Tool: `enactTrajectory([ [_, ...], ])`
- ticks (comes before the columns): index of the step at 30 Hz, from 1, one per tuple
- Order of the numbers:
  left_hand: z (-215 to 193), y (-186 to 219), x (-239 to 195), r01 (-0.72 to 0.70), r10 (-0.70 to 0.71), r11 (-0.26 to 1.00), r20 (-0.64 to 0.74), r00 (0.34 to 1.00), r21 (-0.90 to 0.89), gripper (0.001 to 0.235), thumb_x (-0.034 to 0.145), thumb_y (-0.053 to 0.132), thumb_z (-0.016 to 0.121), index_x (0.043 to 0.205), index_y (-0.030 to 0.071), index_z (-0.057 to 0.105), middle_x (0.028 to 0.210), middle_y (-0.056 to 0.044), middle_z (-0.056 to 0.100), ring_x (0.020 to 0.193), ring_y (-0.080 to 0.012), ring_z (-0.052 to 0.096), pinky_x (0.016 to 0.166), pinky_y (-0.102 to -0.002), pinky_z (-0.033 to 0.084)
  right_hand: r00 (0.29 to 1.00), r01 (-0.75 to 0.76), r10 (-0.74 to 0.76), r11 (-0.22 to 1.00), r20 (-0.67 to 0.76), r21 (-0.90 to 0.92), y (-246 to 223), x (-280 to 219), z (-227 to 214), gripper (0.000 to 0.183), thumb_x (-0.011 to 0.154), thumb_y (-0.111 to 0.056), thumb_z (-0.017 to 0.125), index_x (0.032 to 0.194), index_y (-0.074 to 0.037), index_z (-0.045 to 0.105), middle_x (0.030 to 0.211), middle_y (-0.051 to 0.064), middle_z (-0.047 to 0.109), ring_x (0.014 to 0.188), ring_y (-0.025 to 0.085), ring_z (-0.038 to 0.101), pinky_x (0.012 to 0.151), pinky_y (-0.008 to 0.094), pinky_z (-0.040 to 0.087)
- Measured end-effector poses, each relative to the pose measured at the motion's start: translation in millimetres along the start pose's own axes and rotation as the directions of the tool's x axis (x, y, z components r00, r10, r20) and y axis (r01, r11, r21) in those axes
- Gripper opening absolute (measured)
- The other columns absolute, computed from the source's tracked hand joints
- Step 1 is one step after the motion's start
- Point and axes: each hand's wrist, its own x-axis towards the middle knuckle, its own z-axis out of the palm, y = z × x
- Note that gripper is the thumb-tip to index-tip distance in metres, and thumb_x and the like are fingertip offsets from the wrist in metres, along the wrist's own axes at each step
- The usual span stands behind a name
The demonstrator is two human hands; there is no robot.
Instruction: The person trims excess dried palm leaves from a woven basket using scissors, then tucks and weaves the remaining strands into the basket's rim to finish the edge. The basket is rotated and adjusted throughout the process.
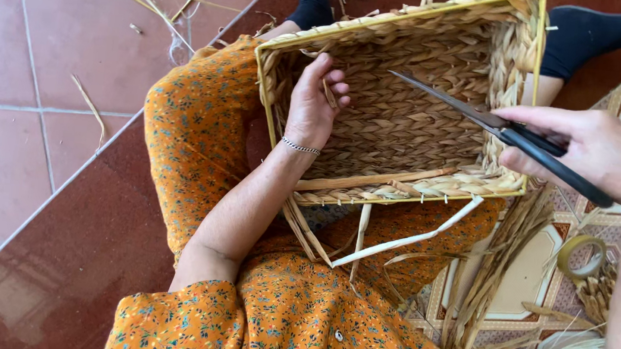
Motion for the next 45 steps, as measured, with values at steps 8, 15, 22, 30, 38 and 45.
enactTrajectory([
  [8,-14,-10,29,-0.093,0.096,0.989,-0.02,0.995,0.111,0.021,0.099,0.026,0.07,0.105,0.01,0.058,0.086,-0.001,0.065,0.071,-0.0109,0.063,0.062,-0.029,0.053,1.0,-0.014,0.018,0.981,0.022,-0.194,-54,58,17,0.044,0.086,-0.036,0.077,0.123,-0.012,0.076,0.08,0.01,0.075,0.074,0.018,0.064,0.071,0.032,0.054],
  [15,-18,-20,35,-0.065,0.073,0.986,-0.049,0.996,0.156,0.011,0.095,0.017,0.068,0.102,0.009,0.067,0.082,0.0,0.063,0.066,-0.0099,0.059,0.061,-0.027,0.051,0.997,0.032,-0.015,0.976,0.078,-0.214,-85,87,12,0.052,0.08,-0.049,0.078,0.12,-0.015,0.077,0.085,0.005,0.079,0.078,0.015,0.069,0.076,0.033,0.055],
  [22,-16,-18,33,-0.076,0.086,0.988,-0.068,0.994,0.133,0.009,0.095,0.014,0.065,0.101,0.008,0.065,0.08,-0.002,0.062,0.065,-0.0113,0.059,0.06,-0.029,0.051,0.979,-0.121,0.168,0.937,0.118,-0.327,-102,105,-3,0.053,0.081,-0.056,0.08,0.123,-0.024,0.077,0.089,0.007,0.079,0.08,0.02,0.069,0.077,0.037,0.054],
  [30,-11,-18,28,-0.059,0.068,0.992,-0.079,0.995,0.113,0.008,0.097,0.014,0.065,0.101,0.006,0.065,0.082,-0.003,0.063,0.067,-0.0114,0.059,0.064,-0.029,0.053,0.977,-0.125,0.163,0.959,0.134,-0.254,-91,127,-9,0.053,0.088,-0.049,0.08,0.131,-0.019,0.08,0.083,0.009,0.079,0.07,0.021,0.066,0.063,0.037,0.052],
  [38,-14,-20,30,-0.072,0.079,0.993,-0.066,0.995,0.098,0.007,0.097,0.014,0.066,0.099,0.007,0.065,0.083,-0.003,0.063,0.068,-0.0112,0.058,0.064,-0.028,0.052,0.975,-0.105,0.14,0.974,0.173,-0.2,-110,153,-14,0.047,0.074,-0.045,0.083,0.112,-0.018,0.082,0.068,0.0,0.068,0.061,0.011,0.059,0.056,0.029,0.047],
  [45,-14,-17,33,-0.056,0.066,0.993,-0.098,0.993,0.099,0.005,0.095,0.013,0.065,0.098,0.009,0.065,0.08,-0.002,0.062,0.065,-0.0116,0.058,0.06,-0.028,0.051,0.951,-0.159,0.213,0.958,0.223,-0.238,-104,166,-27,0.03,0.077,-0.036,0.083,0.099,-0.015,0.088,0.06,0.003,0.066,0.053,0.014,0.055,0.049,0.032,0.04],
])
